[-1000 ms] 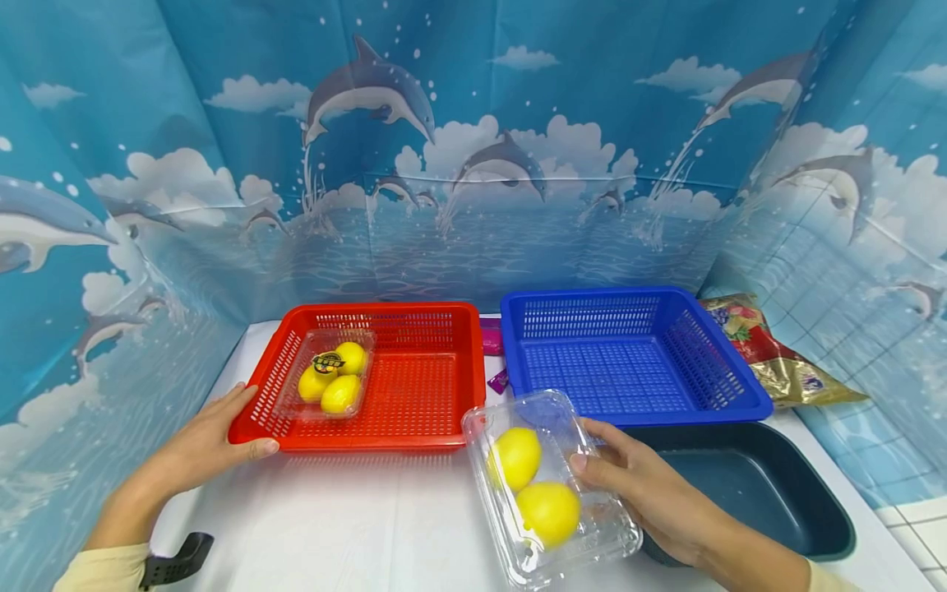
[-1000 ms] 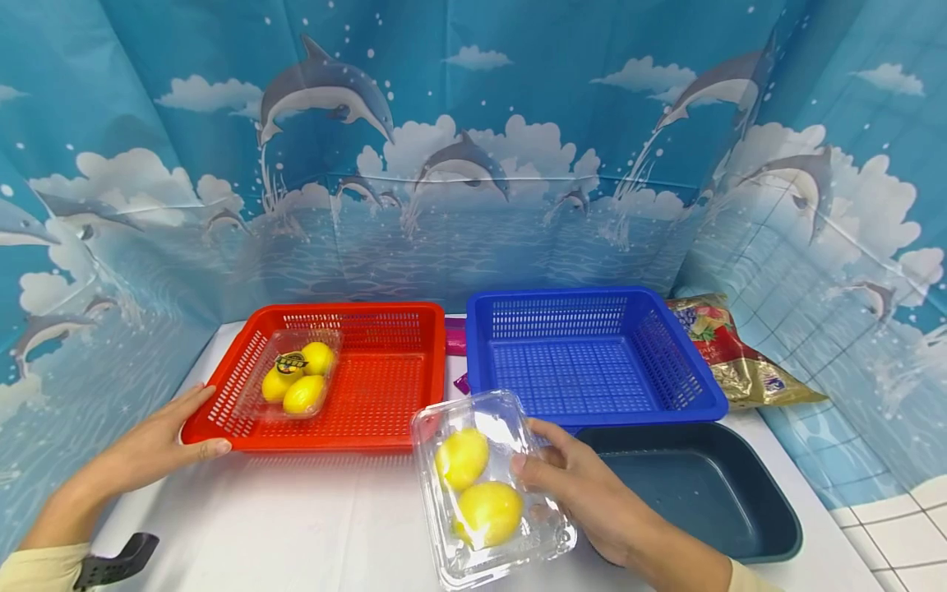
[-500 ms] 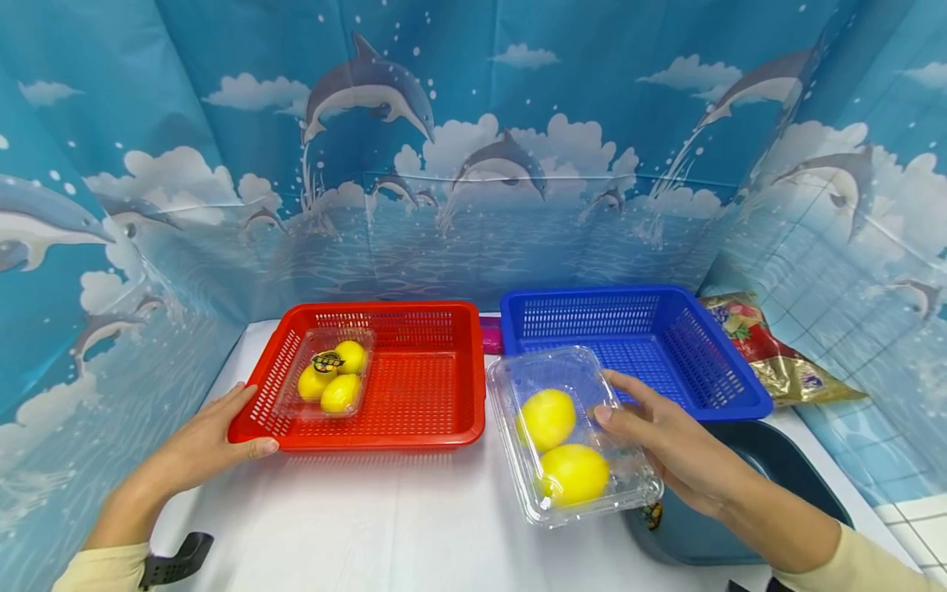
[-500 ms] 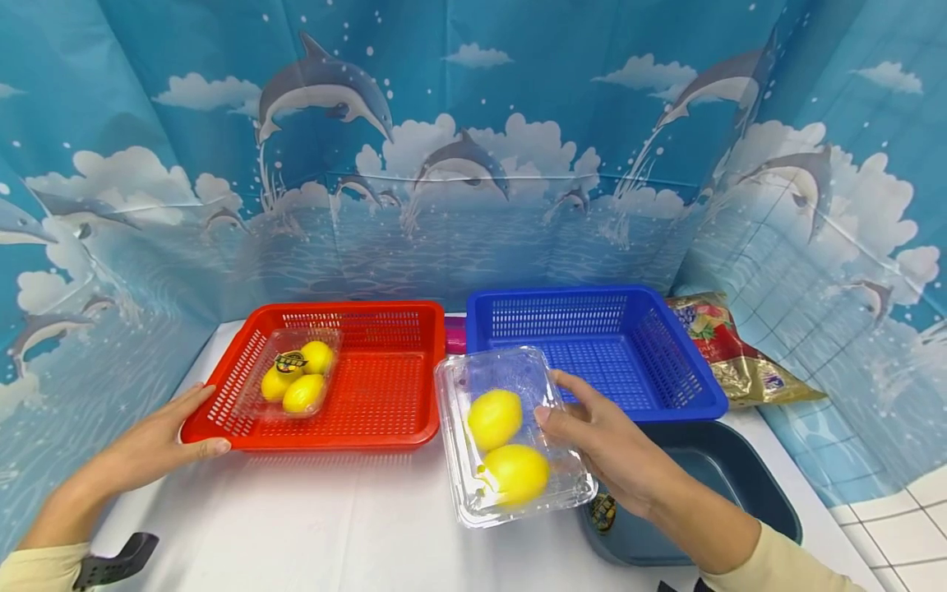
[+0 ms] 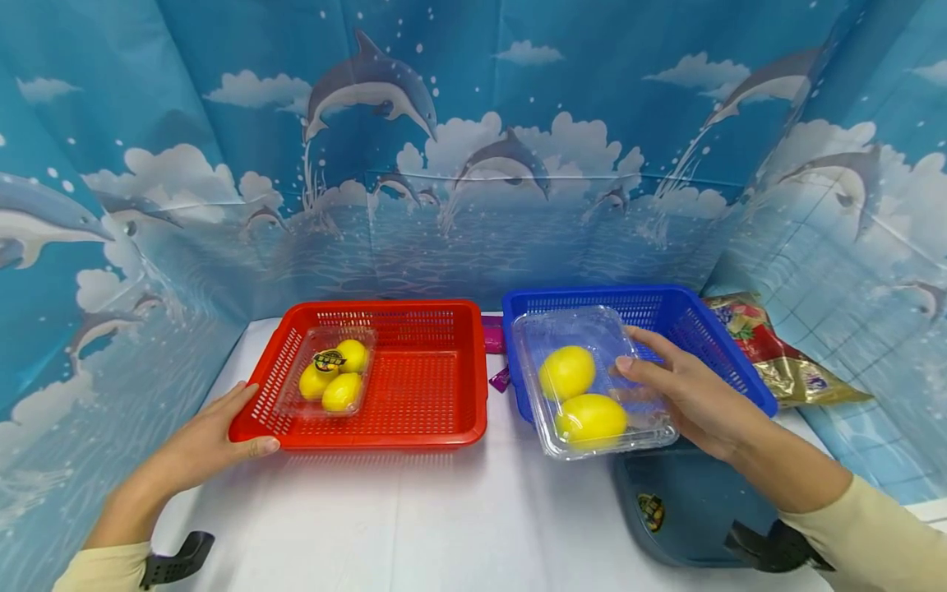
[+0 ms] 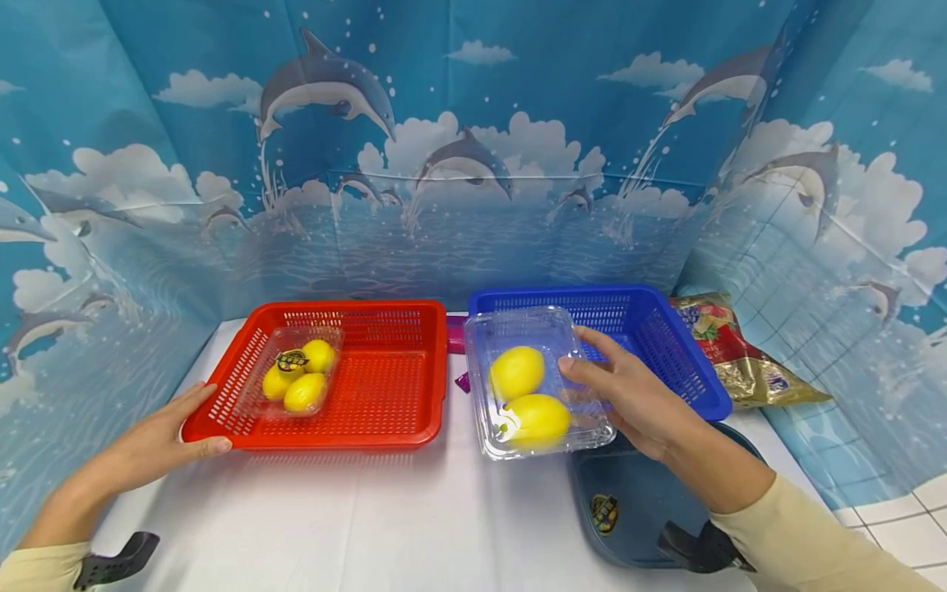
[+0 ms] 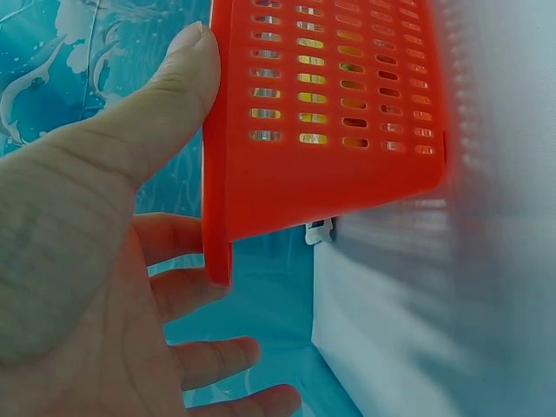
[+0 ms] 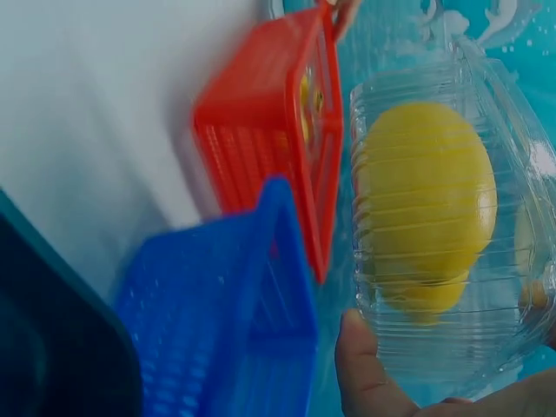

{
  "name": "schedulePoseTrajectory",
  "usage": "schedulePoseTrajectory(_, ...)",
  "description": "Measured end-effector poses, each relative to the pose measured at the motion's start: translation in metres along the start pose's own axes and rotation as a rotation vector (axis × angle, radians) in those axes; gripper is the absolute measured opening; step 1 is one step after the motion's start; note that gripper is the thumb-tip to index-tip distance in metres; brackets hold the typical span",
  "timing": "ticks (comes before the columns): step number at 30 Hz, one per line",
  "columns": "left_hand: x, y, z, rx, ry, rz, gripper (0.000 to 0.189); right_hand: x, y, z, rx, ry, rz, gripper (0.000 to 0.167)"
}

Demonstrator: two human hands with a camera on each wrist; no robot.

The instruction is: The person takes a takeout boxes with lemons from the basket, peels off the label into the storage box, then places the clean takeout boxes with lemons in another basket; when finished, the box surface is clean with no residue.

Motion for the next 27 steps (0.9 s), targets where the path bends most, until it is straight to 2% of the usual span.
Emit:
schedulePoseTrajectory(6, 0.001, 0.001, -0.001, 0.003, 0.003, 0.001, 0.110, -0.017, 0.021, 0.008, -0.012, 0.021, -0.015, 0.081)
schedulePoseTrajectory(12, 0.001, 0.001, -0.003, 0.010, 0.005, 0.001, 0.110, -0.035, 0.040, 0.014, -0.034, 0.007, -0.015, 0.083)
schedulePoseTrajectory(17, 0.001, 0.001, -0.003, 0.011, 0.001, -0.002, 0.109, -0.051, 0.060, 0.011, -0.048, -0.014, 0.003, 0.084)
schedulePoseTrajectory(27, 0.001, 0.001, -0.002, -0.003, 0.004, -0.008, 0.110, -0.083, 0.109, -0.003, 0.023, -0.024, 0.001, 0.087)
Point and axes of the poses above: each hand's wrist, its own x-axis away from the middle knuckle, its own y-axis out of the back of the hand, z = x × y, the point moved 5 cm from there along -x, towards the middle knuckle, and after that the axes turned 8 degrees about -z, right-handed, at the moved point
